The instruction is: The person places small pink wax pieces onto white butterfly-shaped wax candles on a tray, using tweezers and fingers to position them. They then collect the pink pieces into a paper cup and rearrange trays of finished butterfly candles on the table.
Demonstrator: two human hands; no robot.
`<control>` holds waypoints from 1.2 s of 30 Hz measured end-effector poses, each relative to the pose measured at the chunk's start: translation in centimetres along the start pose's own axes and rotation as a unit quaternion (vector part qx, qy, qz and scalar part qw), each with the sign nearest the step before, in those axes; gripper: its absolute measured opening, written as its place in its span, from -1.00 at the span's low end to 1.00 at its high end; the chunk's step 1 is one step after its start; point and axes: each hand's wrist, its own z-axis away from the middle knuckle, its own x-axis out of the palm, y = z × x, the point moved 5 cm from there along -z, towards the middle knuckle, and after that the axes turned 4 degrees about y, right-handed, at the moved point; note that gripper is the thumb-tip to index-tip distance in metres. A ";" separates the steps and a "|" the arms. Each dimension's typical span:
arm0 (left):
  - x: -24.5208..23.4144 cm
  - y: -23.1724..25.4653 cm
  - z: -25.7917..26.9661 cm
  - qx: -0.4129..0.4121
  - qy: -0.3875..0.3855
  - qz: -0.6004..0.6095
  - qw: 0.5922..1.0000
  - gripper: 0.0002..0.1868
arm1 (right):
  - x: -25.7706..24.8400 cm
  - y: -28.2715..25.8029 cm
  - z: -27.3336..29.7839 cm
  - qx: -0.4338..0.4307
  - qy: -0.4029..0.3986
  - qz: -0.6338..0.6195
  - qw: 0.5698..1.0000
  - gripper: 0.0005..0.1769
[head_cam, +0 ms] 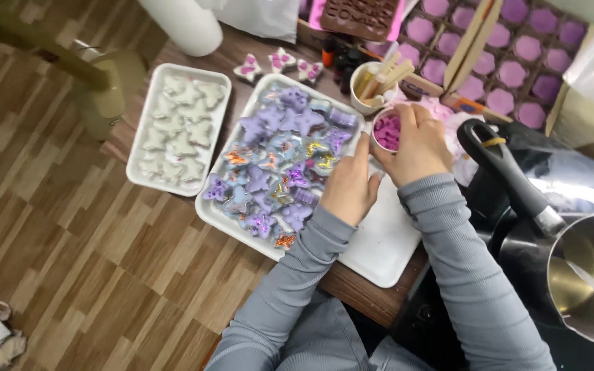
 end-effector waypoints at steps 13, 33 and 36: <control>0.0 -0.4 2.4 -0.008 0.042 -0.067 0.997 -0.14 | -0.4 -0.4 3.6 -0.098 0.057 -0.003 0.993 -0.10; -5.8 -2.4 7.6 -0.071 0.124 -0.091 0.986 -0.28 | 0.9 -7.3 6.5 -0.235 -0.029 -0.106 0.966 -0.53; -6.9 -2.6 7.9 -0.067 0.140 -0.098 0.983 -0.34 | 1.2 -8.3 6.4 -0.248 -0.033 -0.120 0.961 -0.56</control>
